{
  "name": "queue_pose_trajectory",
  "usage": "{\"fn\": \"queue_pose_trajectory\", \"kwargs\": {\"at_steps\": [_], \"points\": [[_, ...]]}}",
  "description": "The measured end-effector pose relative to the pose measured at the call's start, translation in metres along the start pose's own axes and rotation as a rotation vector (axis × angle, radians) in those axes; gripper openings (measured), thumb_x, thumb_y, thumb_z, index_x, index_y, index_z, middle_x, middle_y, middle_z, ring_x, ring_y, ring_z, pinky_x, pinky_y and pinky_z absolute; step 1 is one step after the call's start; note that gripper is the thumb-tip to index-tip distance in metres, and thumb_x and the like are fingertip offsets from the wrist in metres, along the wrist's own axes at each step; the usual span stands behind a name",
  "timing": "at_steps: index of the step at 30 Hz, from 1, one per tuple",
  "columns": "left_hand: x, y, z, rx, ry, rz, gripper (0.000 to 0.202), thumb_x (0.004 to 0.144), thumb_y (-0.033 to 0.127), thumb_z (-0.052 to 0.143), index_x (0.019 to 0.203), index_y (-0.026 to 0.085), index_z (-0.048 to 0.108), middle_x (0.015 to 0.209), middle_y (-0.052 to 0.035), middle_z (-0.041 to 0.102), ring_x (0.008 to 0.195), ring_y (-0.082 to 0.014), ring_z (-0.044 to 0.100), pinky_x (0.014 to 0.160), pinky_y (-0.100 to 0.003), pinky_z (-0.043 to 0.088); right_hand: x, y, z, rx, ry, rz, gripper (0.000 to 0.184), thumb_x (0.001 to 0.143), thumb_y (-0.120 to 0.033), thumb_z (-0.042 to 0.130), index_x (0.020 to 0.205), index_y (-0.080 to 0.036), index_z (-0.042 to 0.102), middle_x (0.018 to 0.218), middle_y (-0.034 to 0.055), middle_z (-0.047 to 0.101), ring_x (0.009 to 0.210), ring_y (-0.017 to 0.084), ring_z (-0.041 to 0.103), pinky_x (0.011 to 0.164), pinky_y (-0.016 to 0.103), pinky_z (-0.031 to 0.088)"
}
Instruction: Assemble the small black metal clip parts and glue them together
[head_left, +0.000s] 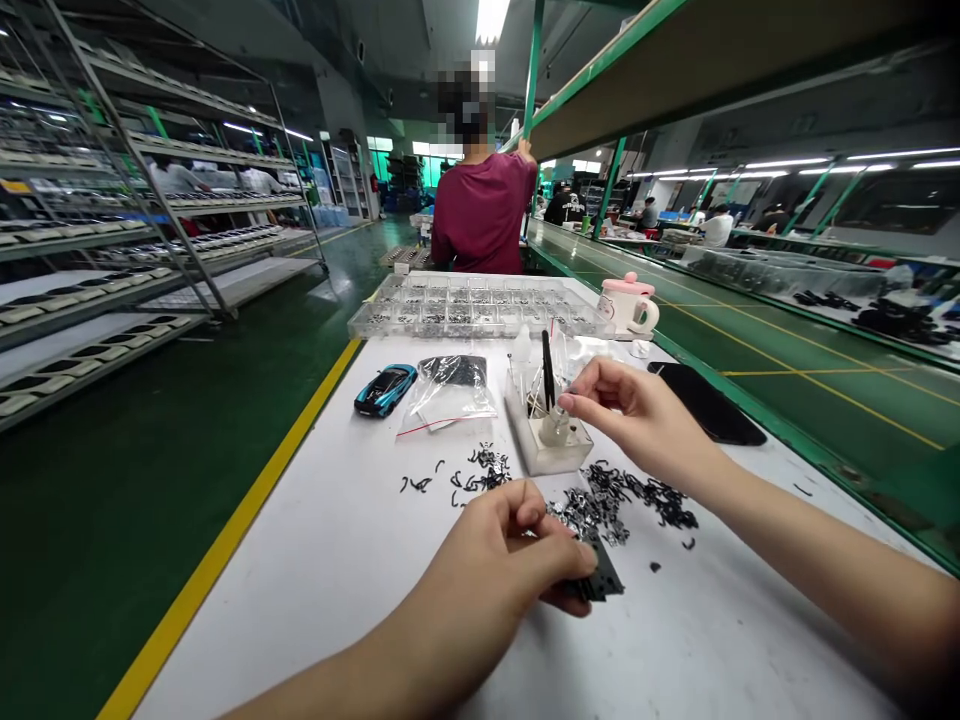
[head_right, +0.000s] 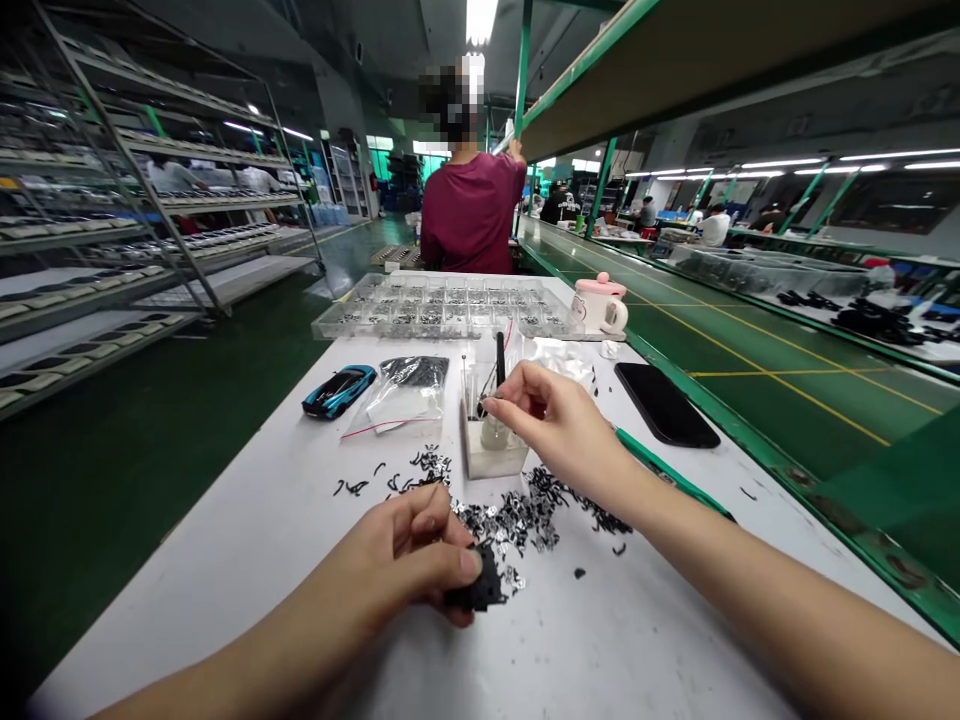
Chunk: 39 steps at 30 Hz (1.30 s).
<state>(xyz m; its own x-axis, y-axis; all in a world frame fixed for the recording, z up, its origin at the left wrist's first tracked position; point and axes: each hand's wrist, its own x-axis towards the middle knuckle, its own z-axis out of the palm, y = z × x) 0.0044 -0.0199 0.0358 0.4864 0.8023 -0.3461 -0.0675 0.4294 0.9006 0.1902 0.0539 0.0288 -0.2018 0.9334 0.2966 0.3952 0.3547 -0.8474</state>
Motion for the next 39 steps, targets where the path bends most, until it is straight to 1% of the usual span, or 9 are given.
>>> {"fn": "queue_pose_trajectory", "kwargs": {"at_steps": [3,7,9,14,18,25,30,34,39], "points": [[0.000,0.000,0.000,-0.012,-0.012,0.000,0.033,0.071,0.014,0.063,0.066,0.020,0.031,0.069,0.0055,0.053,0.060,-0.0089,0.056,0.057,-0.019,0.045,0.002,-0.001,-0.006,0.017,0.080,-0.025,0.024,0.083,-0.035,0.065,0.068,-0.021,0.052,0.065,-0.0009,0.057,0.058,0.013,0.048,0.054,0.028,0.034],[0.000,-0.002,0.000,-0.029,-0.018,-0.021,0.032,0.071,0.014,0.063,0.065,0.020,0.032,0.067,0.0062,0.052,0.060,-0.0085,0.057,0.059,-0.019,0.046,-0.008,-0.015,-0.023,0.116,0.377,-0.154,0.020,0.086,-0.030,0.062,0.072,-0.023,0.049,0.065,-0.0031,0.052,0.061,0.012,0.046,0.056,0.028,0.032],[0.001,-0.004,-0.001,-0.043,-0.013,-0.024,0.032,0.070,0.014,0.064,0.065,0.019,0.033,0.066,0.0065,0.052,0.060,-0.0090,0.057,0.058,-0.019,0.047,-0.020,-0.023,-0.027,0.199,0.441,-0.174,0.021,0.088,-0.028,0.060,0.072,-0.023,0.047,0.063,-0.0035,0.048,0.061,0.012,0.044,0.056,0.028,0.032],[0.005,-0.008,-0.001,-0.102,-0.002,-0.017,0.030,0.069,0.013,0.064,0.065,0.019,0.035,0.062,0.0068,0.053,0.057,-0.0084,0.057,0.056,-0.019,0.046,-0.052,-0.025,-0.017,0.360,0.358,0.026,0.028,0.087,-0.032,0.059,0.065,-0.021,0.044,0.054,-0.0031,0.042,0.057,0.012,0.040,0.051,0.026,0.031],[0.010,-0.010,-0.002,-0.116,0.001,-0.062,0.032,0.067,0.014,0.065,0.066,0.019,0.034,0.061,0.0078,0.054,0.055,-0.0081,0.057,0.056,-0.019,0.046,-0.060,-0.018,-0.013,0.410,0.327,0.120,0.034,0.083,-0.038,0.062,0.061,-0.020,0.044,0.054,-0.0023,0.042,0.057,0.012,0.039,0.048,0.024,0.032],[0.011,-0.017,-0.003,-0.169,-0.047,-0.073,0.034,0.064,0.013,0.064,0.065,0.020,0.031,0.062,0.0077,0.056,0.051,-0.0070,0.056,0.050,-0.017,0.043,-0.060,-0.016,-0.012,0.420,0.332,0.159,0.035,0.080,-0.042,0.066,0.060,-0.020,0.047,0.054,-0.0010,0.045,0.061,0.013,0.043,0.048,0.022,0.034],[0.011,-0.016,-0.002,-0.142,-0.029,-0.097,0.034,0.064,0.013,0.065,0.065,0.019,0.031,0.057,0.0084,0.054,0.051,-0.0072,0.057,0.051,-0.016,0.043,-0.062,-0.017,-0.011,0.430,0.341,0.150,0.035,0.079,-0.043,0.067,0.060,-0.021,0.047,0.052,-0.0016,0.044,0.059,0.013,0.043,0.048,0.022,0.035],[0.012,-0.014,-0.001,-0.145,-0.027,-0.087,0.035,0.064,0.013,0.066,0.064,0.020,0.031,0.058,0.0078,0.054,0.052,-0.0074,0.056,0.051,-0.017,0.045,-0.062,-0.016,-0.011,0.443,0.313,0.176,0.036,0.079,-0.043,0.067,0.060,-0.021,0.047,0.054,-0.0016,0.045,0.058,0.012,0.041,0.047,0.021,0.035],[0.013,-0.014,-0.002,-0.154,-0.028,-0.087,0.033,0.063,0.013,0.065,0.063,0.019,0.032,0.058,0.0078,0.054,0.050,-0.0073,0.057,0.049,-0.016,0.042,-0.062,-0.016,-0.011,0.445,0.328,0.167,0.035,0.080,-0.042,0.066,0.061,-0.021,0.046,0.055,-0.0017,0.045,0.059,0.012,0.042,0.048,0.020,0.036]]}}
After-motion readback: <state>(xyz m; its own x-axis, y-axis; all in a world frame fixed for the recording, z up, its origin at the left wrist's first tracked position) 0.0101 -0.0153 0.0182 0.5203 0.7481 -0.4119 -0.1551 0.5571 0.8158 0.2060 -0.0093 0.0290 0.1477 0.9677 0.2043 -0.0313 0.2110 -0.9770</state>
